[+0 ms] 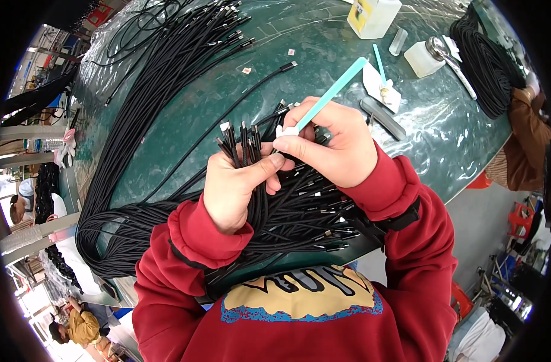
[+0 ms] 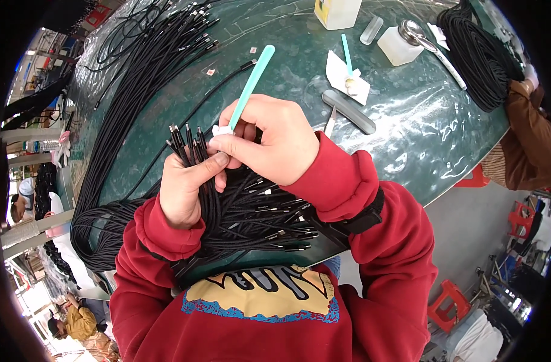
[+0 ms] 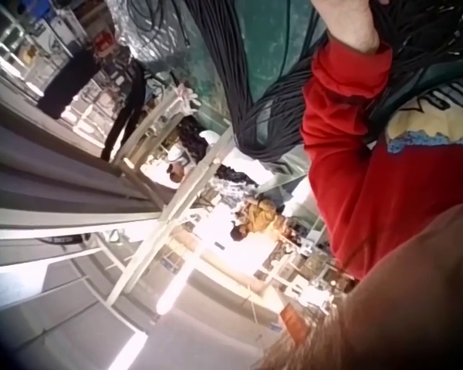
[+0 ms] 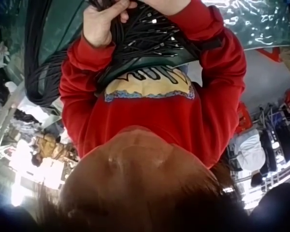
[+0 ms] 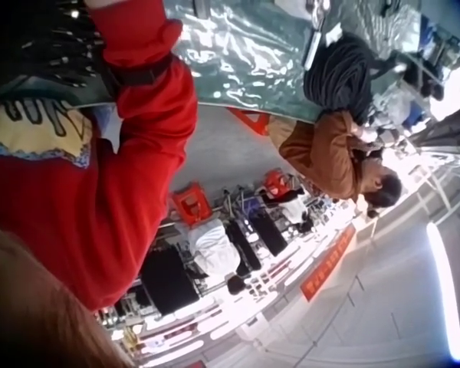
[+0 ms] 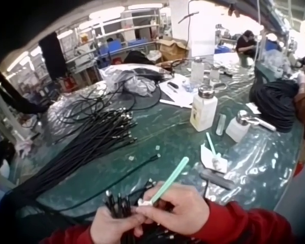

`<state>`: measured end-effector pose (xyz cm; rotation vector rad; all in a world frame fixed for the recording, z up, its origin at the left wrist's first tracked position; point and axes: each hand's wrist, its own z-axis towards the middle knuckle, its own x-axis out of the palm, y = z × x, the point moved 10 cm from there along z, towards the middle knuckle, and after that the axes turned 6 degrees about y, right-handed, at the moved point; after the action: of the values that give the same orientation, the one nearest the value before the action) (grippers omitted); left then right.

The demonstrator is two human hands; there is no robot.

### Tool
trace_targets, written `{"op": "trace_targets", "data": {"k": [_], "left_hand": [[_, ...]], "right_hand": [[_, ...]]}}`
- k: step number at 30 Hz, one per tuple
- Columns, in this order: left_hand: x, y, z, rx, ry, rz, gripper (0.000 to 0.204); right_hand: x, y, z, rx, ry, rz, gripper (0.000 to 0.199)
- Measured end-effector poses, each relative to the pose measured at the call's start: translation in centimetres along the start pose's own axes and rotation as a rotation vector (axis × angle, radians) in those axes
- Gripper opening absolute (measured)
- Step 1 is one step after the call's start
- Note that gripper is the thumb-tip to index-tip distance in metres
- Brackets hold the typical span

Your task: The person gathers a bundle of cables, selects individual ends to wipe with a cloth-tipped tool, and scrapes the connectors with a small blade. After cleaning several cable ends one by one, the person sets the bundle back down on the work surface.

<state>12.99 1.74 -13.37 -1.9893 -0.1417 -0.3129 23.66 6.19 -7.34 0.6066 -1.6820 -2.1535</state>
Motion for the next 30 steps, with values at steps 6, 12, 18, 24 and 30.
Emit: {"op": "trace_targets", "data": {"k": [6, 12, 18, 24, 30], "left_hand": [[0.1, 0.1, -0.1, 0.001, -0.019, -0.013, 0.015], [-0.2, 0.1, -0.1, 0.0, -0.03, -0.003, 0.016], [0.0, -0.1, -0.2, 0.017, -0.011, 0.001, 0.017], [0.0, 0.0, -0.2, 0.015, -0.021, 0.004, 0.016], [0.1, -0.4, -0.1, 0.038, -0.025, 0.004, 0.014]], "right_hand": [[-1.5, -1.5, 0.3, 0.073, -0.088, 0.081, 0.009], [-0.5, -2.0, 0.1, 0.127, 0.018, 0.06, 0.009], [-0.6, -1.9, 0.2, 0.112, 0.027, 0.078, 0.008], [-1.8, -1.8, 0.2, 0.065, -0.08, 0.092, 0.008], [-1.1, -1.1, 0.3, 0.051, -0.035, 0.068, 0.008]]}}
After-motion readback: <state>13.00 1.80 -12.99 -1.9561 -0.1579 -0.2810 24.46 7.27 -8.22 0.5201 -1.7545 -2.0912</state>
